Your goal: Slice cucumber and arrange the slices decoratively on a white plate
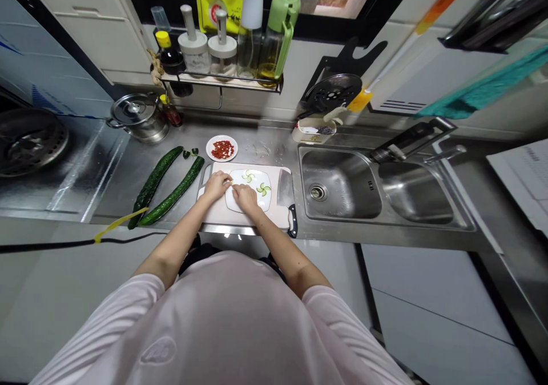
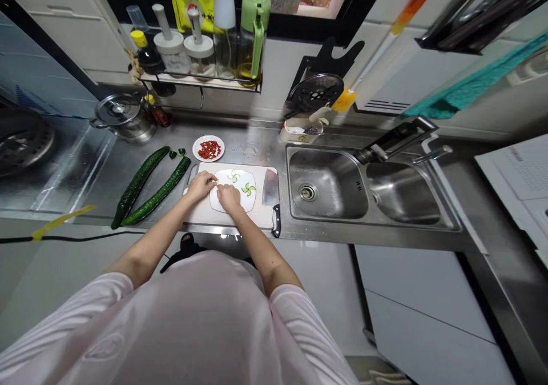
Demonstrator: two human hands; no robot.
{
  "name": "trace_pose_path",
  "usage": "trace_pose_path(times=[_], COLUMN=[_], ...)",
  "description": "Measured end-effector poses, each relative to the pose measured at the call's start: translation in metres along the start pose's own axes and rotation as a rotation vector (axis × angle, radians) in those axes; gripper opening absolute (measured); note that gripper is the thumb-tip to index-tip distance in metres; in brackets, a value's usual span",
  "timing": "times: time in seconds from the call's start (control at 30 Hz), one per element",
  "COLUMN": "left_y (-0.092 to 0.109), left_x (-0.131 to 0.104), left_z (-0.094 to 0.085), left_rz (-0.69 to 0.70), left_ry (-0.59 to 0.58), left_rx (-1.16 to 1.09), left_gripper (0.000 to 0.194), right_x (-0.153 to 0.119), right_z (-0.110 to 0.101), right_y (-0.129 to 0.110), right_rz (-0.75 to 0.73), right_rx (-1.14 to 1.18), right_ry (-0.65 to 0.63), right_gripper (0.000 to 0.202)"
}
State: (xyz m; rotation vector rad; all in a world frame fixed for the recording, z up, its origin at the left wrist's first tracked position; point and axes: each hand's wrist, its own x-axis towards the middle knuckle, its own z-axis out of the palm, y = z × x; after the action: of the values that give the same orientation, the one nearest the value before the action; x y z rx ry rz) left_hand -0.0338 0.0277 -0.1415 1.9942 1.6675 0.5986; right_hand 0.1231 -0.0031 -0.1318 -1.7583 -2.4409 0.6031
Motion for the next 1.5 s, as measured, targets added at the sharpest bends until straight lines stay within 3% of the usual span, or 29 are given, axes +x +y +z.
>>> trace_pose_path(times=[0.47,0.73,1.5], left_y=[0.0019,-0.0013,-0.0039], left_x=[0.0000,0.0005,0.0005], left_z=[-0.0017,0.0020,0.0054], left_rz=[-0.007,0.011,-0.001], left_ry=[-0.014,0.001,-0.003], left_rx=[-0.007,0.058,0.061], left_gripper=[0.019,0.017,0.019], right_x=[-0.0003,-0.0023,0.0020], right_z=[0.0020,0.0003,0.0034], right_y=[0.0000,-0.0041,0.0015], right_rz=[0.022,0.057,0.056], right_rx=[-0.021,-0.072,-0.018], right_ry=[0.040,-0.047,-0.023], right_gripper=[0.030,0.035,0.032])
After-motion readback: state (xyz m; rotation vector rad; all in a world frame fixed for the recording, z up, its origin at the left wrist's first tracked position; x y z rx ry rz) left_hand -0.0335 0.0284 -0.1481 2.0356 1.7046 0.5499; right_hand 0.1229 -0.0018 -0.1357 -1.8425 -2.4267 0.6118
